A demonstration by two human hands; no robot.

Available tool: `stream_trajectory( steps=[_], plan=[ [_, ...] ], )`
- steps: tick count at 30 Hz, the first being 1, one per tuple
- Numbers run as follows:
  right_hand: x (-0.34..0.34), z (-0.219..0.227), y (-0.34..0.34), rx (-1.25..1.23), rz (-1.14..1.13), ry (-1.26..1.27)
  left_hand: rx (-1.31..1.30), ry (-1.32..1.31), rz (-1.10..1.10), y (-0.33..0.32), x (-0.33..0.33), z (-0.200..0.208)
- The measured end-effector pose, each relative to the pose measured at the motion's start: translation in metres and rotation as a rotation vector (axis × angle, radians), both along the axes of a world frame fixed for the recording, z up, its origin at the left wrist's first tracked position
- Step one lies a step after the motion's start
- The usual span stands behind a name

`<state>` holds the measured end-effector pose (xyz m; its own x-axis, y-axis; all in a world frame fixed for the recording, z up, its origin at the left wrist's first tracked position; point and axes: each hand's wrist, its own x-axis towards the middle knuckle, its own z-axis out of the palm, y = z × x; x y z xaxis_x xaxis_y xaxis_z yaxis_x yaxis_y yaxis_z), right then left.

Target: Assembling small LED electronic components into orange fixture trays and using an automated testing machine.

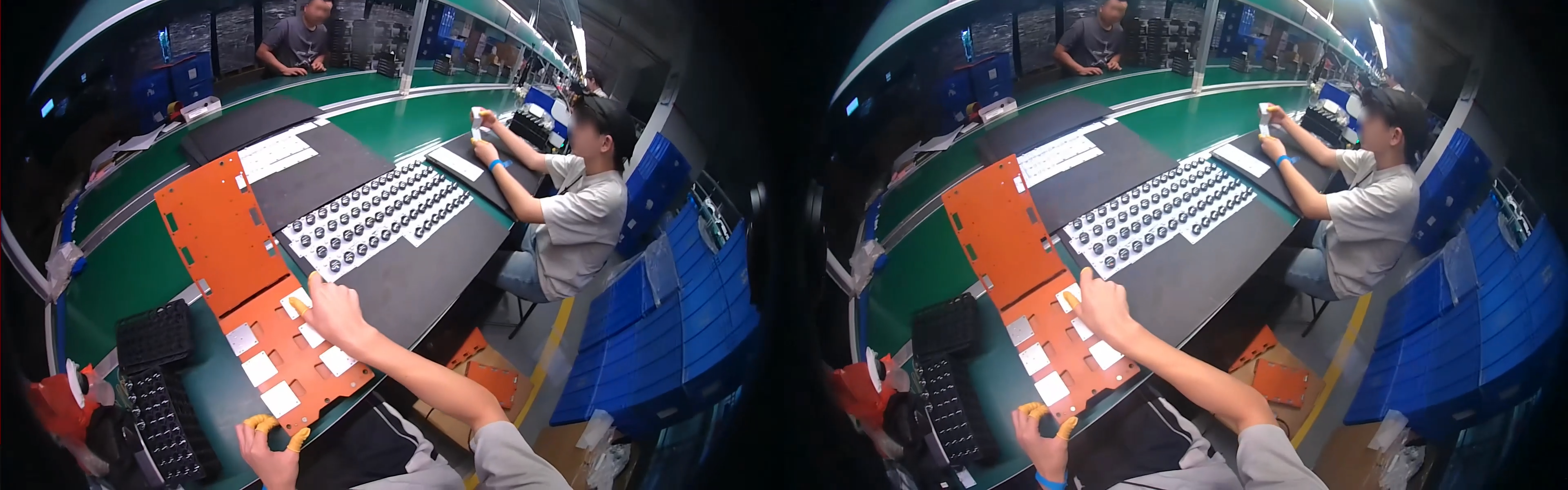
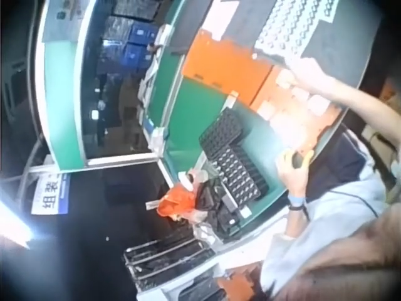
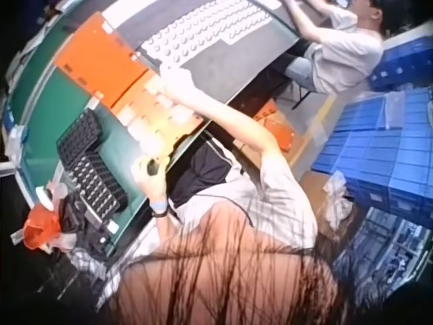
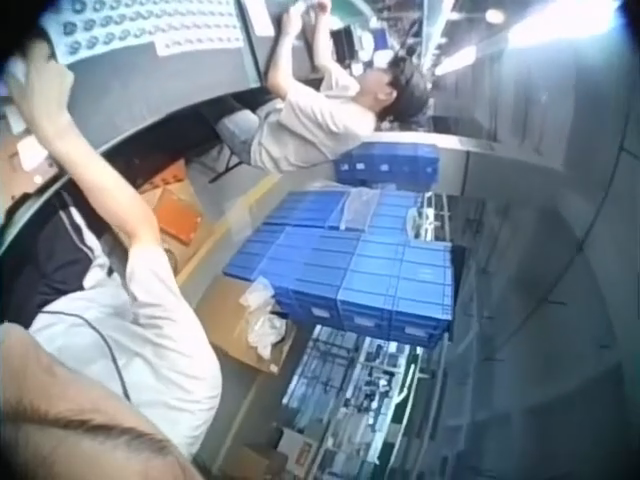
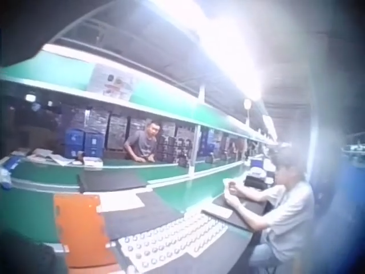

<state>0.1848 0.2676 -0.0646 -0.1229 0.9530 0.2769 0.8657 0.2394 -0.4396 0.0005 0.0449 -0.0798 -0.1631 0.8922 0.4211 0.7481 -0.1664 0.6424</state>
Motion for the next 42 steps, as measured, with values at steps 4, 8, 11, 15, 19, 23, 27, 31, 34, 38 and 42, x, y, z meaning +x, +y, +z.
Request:
stream_trajectory(
  steps=[4,8,11,15,19,23,27,31,34,38,42],
  plan=[
    [0.006,-0.013,0.006,-0.021,-0.002,0.022,-0.019,-0.022,0.001,0.001,0.004,0.004],
    [0.003,-0.014,0.009,0.027,0.012,0.090,-0.009,0.022,0.004,-0.001,0.005,0.001],
    [0.013,-0.018,0.012,0.011,0.042,0.166,-0.035,0.023,-0.022,0.000,0.007,0.000],
    [0.013,0.004,0.011,0.015,0.122,0.333,-0.042,0.051,-0.013,0.000,0.001,-0.013],
    [0.013,0.033,0.004,0.086,0.278,0.293,-0.109,0.022,-0.041,0.001,0.003,-0.001],
    [0.068,0.036,0.024,0.303,0.635,0.095,-0.110,0.039,-0.055,0.006,-0.001,-0.003],
    [0.158,0.036,0.072,0.748,0.527,-0.253,-0.143,0.102,-0.066,0.005,-0.001,0.000],
    [0.207,0.017,0.056,0.897,0.729,-0.675,-0.166,0.136,-0.078,0.009,-0.001,-0.002],
    [0.222,0.002,0.020,0.753,0.868,-0.622,-0.185,0.129,-0.082,0.008,-0.002,-0.002],
    [0.245,0.003,-0.018,0.701,0.660,-0.495,-0.199,0.092,-0.088,0.010,-0.004,-0.004],
    [0.249,-0.002,-0.036,0.425,0.188,-0.062,-0.198,0.097,-0.091,0.011,-0.001,-0.004]
  ],
)
